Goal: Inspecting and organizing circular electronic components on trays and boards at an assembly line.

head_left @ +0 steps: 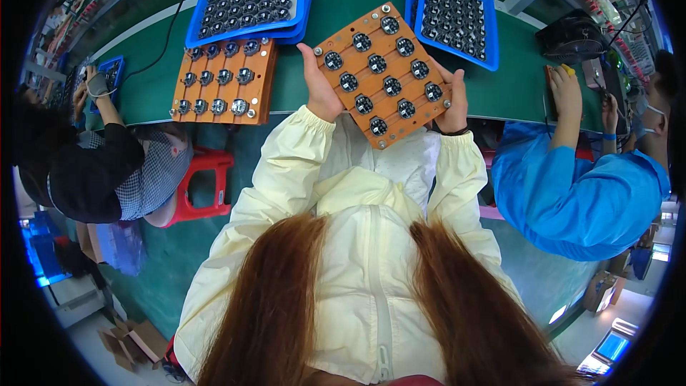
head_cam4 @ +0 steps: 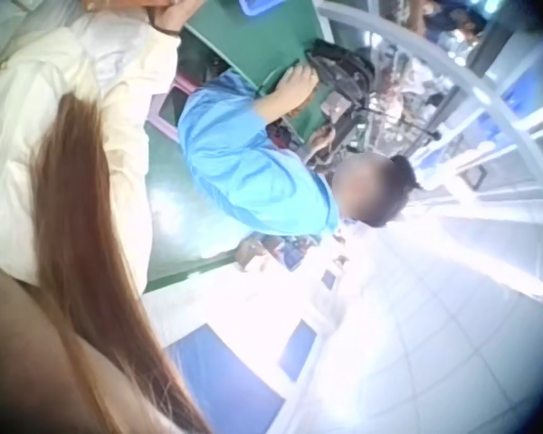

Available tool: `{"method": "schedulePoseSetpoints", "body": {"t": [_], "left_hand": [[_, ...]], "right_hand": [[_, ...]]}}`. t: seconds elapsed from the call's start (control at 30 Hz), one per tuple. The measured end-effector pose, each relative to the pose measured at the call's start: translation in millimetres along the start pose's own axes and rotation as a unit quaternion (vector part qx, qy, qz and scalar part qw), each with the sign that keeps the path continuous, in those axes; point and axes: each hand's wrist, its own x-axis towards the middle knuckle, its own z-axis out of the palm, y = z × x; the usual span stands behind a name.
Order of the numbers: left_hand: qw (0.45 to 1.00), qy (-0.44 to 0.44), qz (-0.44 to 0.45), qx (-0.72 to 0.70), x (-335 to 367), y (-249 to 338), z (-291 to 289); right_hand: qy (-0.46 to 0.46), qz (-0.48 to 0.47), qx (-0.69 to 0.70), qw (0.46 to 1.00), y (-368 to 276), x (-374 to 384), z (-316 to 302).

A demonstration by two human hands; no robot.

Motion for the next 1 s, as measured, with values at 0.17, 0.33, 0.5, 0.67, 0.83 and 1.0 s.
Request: {"method": "schedulePoseSetpoints", "body": {"t": [0.17, 0.33, 0.5, 0.67, 0.83, 1.0], "left_hand": [[1.000, 0.011, -0.012, -0.004, -3.0, 2.3, 3.0], [0.999, 0.035, -0.015, -0.010, 0.6, -0.9, 1.9], [0.999, 0.042, -0.019, -0.028, 2.4, -0.8, 0.0], [0.998, 0.052, -0.021, -0.031, 4.2, -0.1, 2.0], [0.995, 0.098, -0.010, -0.006, 4.9, -1.1, -3.1], [0.996, 0.076, -0.040, -0.026, 2.6, 0.5, -2.6]], "right_hand": [[-0.011, -0.001, -0.018, 1.000, 4.4, 1.7, -8.1], [0.004, -0.004, -0.015, 1.000, 4.9, 2.8, -8.6], [0.027, 0.006, -0.024, 0.999, 0.8, 5.0, -6.2], [0.064, 0.026, 0.013, 0.998, 3.7, 3.7, -7.2], [0.059, 0.039, 0.004, 0.997, 0.1, 5.9, -6.4], [0.086, 0.046, -0.009, 0.995, -2.2, 4.5, -4.4]]}}
